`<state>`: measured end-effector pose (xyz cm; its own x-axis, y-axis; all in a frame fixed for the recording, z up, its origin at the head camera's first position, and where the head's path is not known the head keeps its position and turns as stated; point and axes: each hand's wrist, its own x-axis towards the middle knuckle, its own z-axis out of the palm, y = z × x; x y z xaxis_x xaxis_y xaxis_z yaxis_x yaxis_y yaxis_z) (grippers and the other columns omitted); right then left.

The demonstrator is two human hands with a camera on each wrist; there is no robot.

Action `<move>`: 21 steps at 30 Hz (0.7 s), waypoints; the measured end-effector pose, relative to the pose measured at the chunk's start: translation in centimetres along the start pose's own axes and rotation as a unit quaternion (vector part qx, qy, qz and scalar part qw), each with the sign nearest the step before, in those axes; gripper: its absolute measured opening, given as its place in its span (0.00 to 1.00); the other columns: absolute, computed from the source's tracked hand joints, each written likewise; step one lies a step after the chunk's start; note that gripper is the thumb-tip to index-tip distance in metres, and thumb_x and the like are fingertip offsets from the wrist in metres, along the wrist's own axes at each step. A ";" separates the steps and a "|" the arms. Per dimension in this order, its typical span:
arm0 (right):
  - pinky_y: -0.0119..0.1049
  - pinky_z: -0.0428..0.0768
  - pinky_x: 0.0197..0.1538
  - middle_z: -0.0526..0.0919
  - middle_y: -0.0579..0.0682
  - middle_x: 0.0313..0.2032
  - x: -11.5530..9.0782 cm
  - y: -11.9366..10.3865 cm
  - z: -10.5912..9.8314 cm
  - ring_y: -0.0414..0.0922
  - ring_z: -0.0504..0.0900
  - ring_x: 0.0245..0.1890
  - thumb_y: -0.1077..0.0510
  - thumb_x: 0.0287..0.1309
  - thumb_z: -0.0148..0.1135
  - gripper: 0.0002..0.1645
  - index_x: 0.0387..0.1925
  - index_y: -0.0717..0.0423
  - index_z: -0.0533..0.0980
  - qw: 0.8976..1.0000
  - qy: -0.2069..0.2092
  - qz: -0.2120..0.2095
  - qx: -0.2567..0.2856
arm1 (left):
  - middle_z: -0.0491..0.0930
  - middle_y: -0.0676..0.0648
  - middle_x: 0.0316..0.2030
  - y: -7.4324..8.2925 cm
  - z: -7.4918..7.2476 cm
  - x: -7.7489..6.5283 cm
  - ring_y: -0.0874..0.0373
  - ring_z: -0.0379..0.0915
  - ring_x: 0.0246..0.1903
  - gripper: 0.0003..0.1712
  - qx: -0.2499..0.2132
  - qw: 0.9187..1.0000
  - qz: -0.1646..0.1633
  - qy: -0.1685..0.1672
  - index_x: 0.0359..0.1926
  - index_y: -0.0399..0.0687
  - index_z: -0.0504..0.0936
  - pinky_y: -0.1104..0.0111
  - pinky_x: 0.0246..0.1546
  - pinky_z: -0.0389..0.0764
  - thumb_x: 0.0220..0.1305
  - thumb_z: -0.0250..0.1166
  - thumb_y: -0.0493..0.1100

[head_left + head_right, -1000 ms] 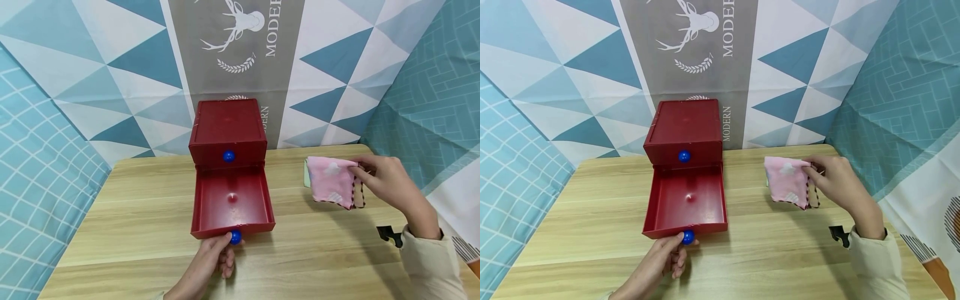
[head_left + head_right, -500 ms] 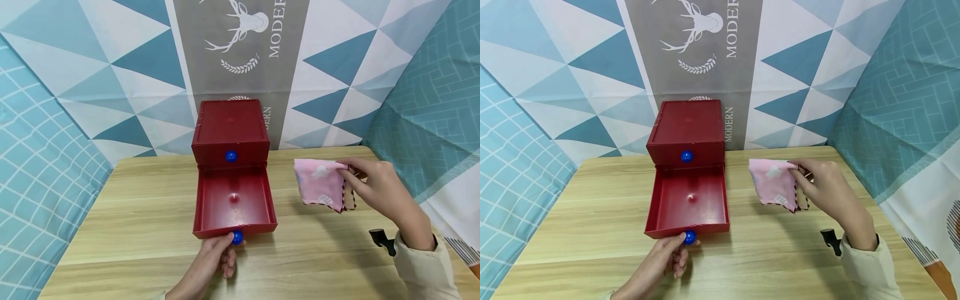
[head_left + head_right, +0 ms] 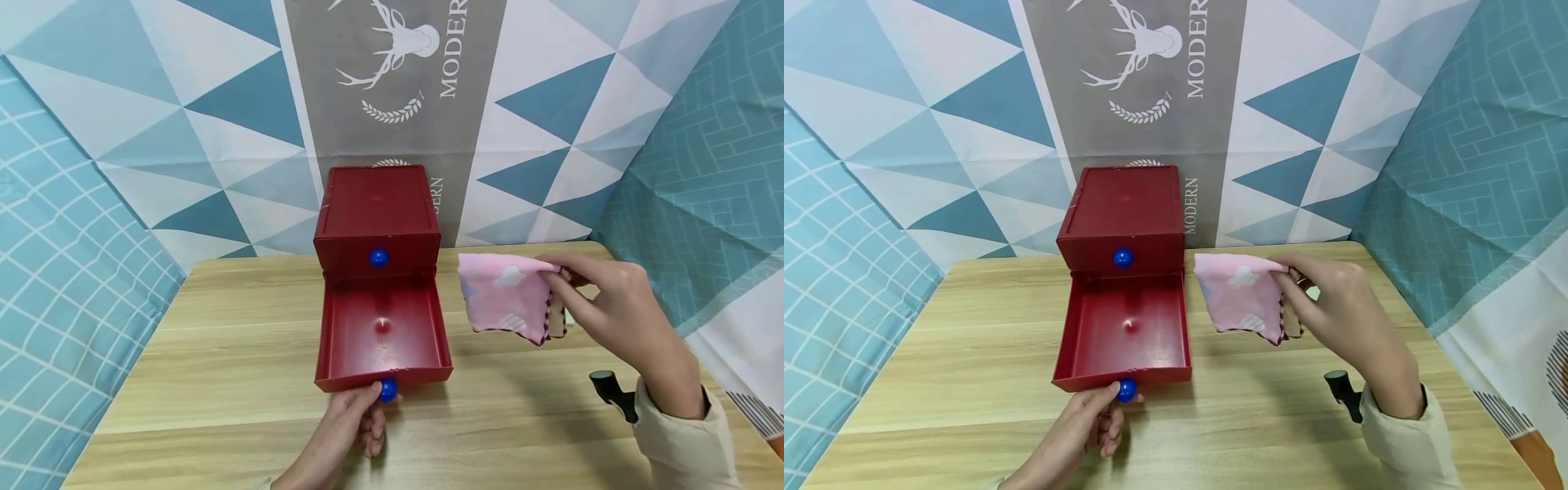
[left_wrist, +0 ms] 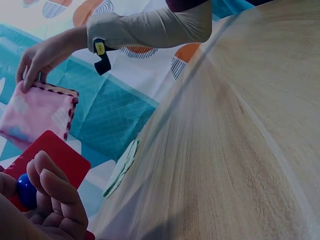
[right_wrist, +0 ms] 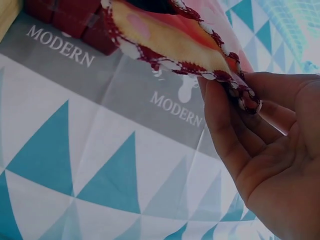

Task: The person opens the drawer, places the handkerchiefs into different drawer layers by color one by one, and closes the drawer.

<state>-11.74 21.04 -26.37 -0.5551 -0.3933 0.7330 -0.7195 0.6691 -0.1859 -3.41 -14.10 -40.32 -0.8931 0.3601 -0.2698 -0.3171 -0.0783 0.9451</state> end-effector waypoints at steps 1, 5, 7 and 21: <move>0.22 0.71 0.28 0.86 0.42 0.30 0.1 -0.2 0.0 0.27 0.74 0.26 0.72 0.46 0.73 0.23 0.45 0.53 0.85 1.000 0.002 -0.002 0.003 | 0.73 0.52 0.22 0.0 0.0 0.0 0.61 0.69 0.18 0.34 0.000 1.000 0.000 0.001 0.56 0.29 0.75 0.74 0.22 0.74 0.77 0.49 0.59; 0.21 0.71 0.30 0.85 0.43 0.29 0.9 -0.8 0.2 0.28 0.76 0.28 0.73 0.45 0.73 0.23 0.45 0.55 0.85 1.000 0.015 -0.004 0.011 | 0.72 0.52 0.22 0.0 0.0 -0.1 0.61 0.69 0.18 0.34 -0.001 1.000 0.000 0.002 0.56 0.29 0.75 0.74 0.22 0.73 0.76 0.49 0.60; 0.20 0.70 0.30 0.85 0.43 0.29 1.2 -1.2 0.3 0.29 0.77 0.29 0.74 0.44 0.73 0.23 0.44 0.56 0.85 1.000 0.023 -0.003 0.010 | 0.72 0.52 0.22 0.0 0.0 -0.1 0.62 0.69 0.18 0.35 -0.001 1.000 0.000 0.002 0.56 0.29 0.75 0.74 0.22 0.73 0.76 0.50 0.60; 0.21 0.74 0.34 0.86 0.43 0.30 3.6 -3.7 1.5 0.33 0.80 0.27 0.71 0.50 0.71 0.18 0.44 0.58 0.85 0.998 0.028 -0.026 0.054 | 0.72 0.52 0.21 0.1 0.0 0.0 0.62 0.69 0.17 0.33 0.004 1.000 0.005 -0.002 0.55 0.28 0.77 0.75 0.21 0.73 0.77 0.50 0.58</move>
<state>-11.70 16.25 -24.01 -0.4939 -0.3884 0.7780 -0.7891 0.5761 -0.2133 -3.38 -14.08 -40.25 -0.8945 0.3636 -0.2602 -0.3061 -0.0737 0.9491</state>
